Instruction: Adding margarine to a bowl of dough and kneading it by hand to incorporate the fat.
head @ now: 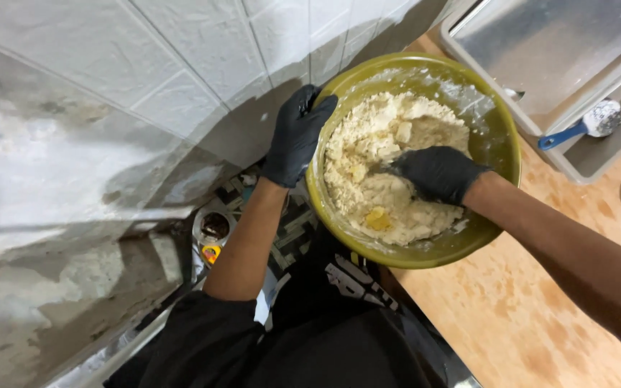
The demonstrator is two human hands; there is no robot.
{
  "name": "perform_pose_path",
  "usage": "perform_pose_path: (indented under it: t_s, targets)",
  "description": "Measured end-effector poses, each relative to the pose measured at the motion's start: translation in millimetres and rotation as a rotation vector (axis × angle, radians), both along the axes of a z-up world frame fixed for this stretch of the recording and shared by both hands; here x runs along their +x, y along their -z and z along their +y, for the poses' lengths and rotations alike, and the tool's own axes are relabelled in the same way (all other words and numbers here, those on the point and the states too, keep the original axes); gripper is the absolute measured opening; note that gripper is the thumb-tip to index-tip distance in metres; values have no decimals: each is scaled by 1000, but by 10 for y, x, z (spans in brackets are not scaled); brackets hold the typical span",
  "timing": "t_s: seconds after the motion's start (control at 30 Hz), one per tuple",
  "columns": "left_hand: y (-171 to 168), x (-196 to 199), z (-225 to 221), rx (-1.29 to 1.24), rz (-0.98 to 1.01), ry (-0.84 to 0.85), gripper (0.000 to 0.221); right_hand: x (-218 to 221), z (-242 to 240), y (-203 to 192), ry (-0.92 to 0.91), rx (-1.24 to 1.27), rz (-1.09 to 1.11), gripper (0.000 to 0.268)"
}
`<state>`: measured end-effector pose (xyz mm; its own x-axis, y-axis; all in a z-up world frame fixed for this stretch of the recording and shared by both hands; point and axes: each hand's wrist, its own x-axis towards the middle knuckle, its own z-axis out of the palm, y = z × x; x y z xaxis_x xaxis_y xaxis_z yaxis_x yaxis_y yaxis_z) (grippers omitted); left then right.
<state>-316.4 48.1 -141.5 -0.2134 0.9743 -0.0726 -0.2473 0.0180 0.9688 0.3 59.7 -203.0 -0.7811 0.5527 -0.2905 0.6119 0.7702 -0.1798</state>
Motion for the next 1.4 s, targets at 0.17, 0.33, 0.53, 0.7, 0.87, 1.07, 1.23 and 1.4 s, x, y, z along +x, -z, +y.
perform_pose_path:
  t_s: [0.17,0.33,0.53,0.7,0.87,1.07,1.23,1.4]
  targets:
    - [121,23,104,18,-49,-12,9,271,294,-226,18,-9,10,74]
    - [-288,75,-10,7,-65,-5,10,589,-31,-352,40,-42,22,79]
    - [-223,32,7,-31,-19,16,11,279,-399,-572,65,-69,32,83]
    - [-180,47,13,-35,-43,-6,13,8,-450,-758,74,-83,46,87]
    - [-351,66,-33,-26,-75,-21,15,-361,-372,-939,91,-102,62,90]
    - [-260,34,33,4,-26,6,14,-238,-116,-1184,108,-122,73,95]
    - [-83,57,45,11,-5,-16,16,-822,-299,-1577,-37,-52,94,83]
    - [-181,69,6,-1,3,-6,14,-988,-429,-670,-177,144,52,59]
